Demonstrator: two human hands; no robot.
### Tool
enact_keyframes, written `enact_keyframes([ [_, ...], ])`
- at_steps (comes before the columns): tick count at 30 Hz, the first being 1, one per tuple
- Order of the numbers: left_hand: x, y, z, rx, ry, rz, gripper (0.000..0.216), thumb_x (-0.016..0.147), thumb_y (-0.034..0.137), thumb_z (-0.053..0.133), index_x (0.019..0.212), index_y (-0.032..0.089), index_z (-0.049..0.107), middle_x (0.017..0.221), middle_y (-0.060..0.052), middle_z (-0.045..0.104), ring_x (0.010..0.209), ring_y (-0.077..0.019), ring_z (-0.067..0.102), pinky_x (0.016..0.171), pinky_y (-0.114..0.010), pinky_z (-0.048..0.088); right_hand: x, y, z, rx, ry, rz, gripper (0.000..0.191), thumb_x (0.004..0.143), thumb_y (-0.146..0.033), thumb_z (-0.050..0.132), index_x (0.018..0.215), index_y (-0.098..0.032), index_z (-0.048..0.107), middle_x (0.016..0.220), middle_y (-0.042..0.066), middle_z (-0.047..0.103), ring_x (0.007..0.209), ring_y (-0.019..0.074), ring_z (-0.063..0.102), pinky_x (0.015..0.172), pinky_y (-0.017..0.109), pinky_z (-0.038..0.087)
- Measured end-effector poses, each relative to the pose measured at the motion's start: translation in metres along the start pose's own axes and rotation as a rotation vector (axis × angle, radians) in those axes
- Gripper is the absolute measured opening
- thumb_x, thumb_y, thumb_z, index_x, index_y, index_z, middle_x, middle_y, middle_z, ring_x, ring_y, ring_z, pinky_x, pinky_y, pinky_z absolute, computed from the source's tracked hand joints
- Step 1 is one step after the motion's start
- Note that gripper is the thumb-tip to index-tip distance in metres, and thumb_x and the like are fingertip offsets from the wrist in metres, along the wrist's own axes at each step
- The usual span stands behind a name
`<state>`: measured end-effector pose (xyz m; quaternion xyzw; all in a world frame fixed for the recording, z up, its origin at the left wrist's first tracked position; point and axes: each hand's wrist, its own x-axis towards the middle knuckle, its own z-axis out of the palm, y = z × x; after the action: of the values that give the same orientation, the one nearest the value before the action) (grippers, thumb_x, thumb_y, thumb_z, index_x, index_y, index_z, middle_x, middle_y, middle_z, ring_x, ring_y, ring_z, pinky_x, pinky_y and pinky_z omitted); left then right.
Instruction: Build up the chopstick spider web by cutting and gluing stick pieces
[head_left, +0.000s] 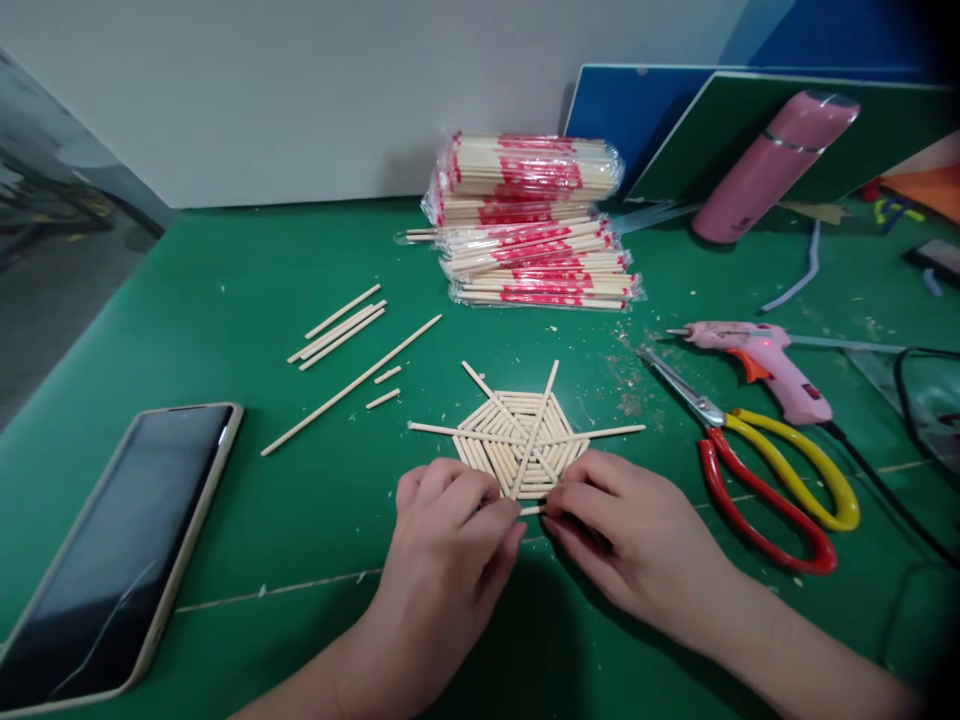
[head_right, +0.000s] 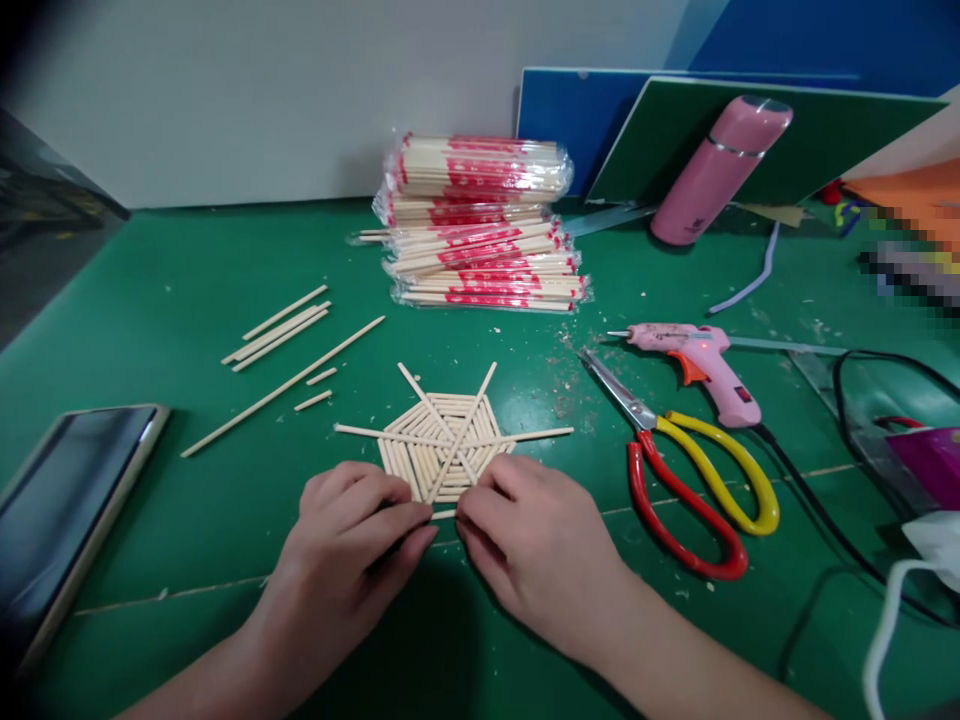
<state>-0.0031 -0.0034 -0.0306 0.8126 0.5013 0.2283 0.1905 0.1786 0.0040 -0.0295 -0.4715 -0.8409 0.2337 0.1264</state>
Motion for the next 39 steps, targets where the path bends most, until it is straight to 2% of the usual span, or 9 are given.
enact_keyframes([
  [11, 0.0, -0.001, 0.003, -0.027, -0.005, -0.034, 0.01, 0.077, 0.018, 0.05, 0.073, 0.02, 0.059, 0.076, -0.001, 0.056, 0.074, -0.017, 0.044, 0.066, -0.034, 0.031, 0.0, -0.003, 0.001, -0.053, 0.012, 0.035, 0.02, 0.085, -0.023, 0.039, 0.083, -0.019, 0.059, 0.08, 0.004, 0.053, 0.074, 0.0143, 0.048, 0.063, 0.025, 0.038],
  [21, -0.002, -0.001, 0.003, 0.0, 0.007, 0.006, 0.013, 0.079, 0.017, 0.048, 0.076, 0.021, 0.06, 0.075, -0.001, 0.055, 0.073, -0.0164, 0.044, 0.068, -0.035, 0.031, 0.0, -0.001, 0.003, -0.038, 0.033, 0.062, 0.02, 0.085, -0.023, 0.039, 0.083, -0.019, 0.058, 0.08, 0.004, 0.054, 0.073, 0.0146, 0.049, 0.064, 0.026, 0.038],
  [29, -0.001, -0.002, 0.006, 0.067, 0.023, 0.074, 0.016, 0.08, 0.018, 0.045, 0.08, 0.023, 0.061, 0.071, 0.0, 0.054, 0.071, -0.0159, 0.044, 0.071, -0.036, 0.029, -0.002, 0.001, -0.006, 0.153, 0.05, 0.113, 0.005, 0.078, -0.018, 0.049, 0.081, -0.021, 0.053, 0.081, 0.002, 0.051, 0.072, 0.0137, 0.049, 0.062, 0.026, 0.039],
  [34, 0.003, 0.001, 0.01, 0.192, 0.06, 0.099, 0.019, 0.08, 0.019, 0.045, 0.066, 0.022, 0.058, 0.063, 0.001, 0.053, 0.067, -0.0157, 0.044, 0.071, -0.037, 0.027, -0.005, 0.001, -0.013, 0.127, 0.047, 0.174, 0.009, 0.074, -0.015, 0.05, 0.08, -0.02, 0.051, 0.081, 0.002, 0.05, 0.073, 0.0149, 0.048, 0.063, 0.027, 0.039],
  [39, 0.007, 0.004, 0.009, 0.287, 0.001, 0.117, 0.019, 0.08, 0.017, 0.046, 0.065, 0.021, 0.056, 0.063, 0.001, 0.055, 0.067, -0.0167, 0.046, 0.073, -0.039, 0.026, -0.006, 0.0, -0.01, 0.07, 0.044, 0.158, 0.006, 0.073, -0.014, 0.049, 0.075, -0.02, 0.052, 0.076, 0.002, 0.049, 0.069, 0.0145, 0.047, 0.058, 0.026, 0.037],
])
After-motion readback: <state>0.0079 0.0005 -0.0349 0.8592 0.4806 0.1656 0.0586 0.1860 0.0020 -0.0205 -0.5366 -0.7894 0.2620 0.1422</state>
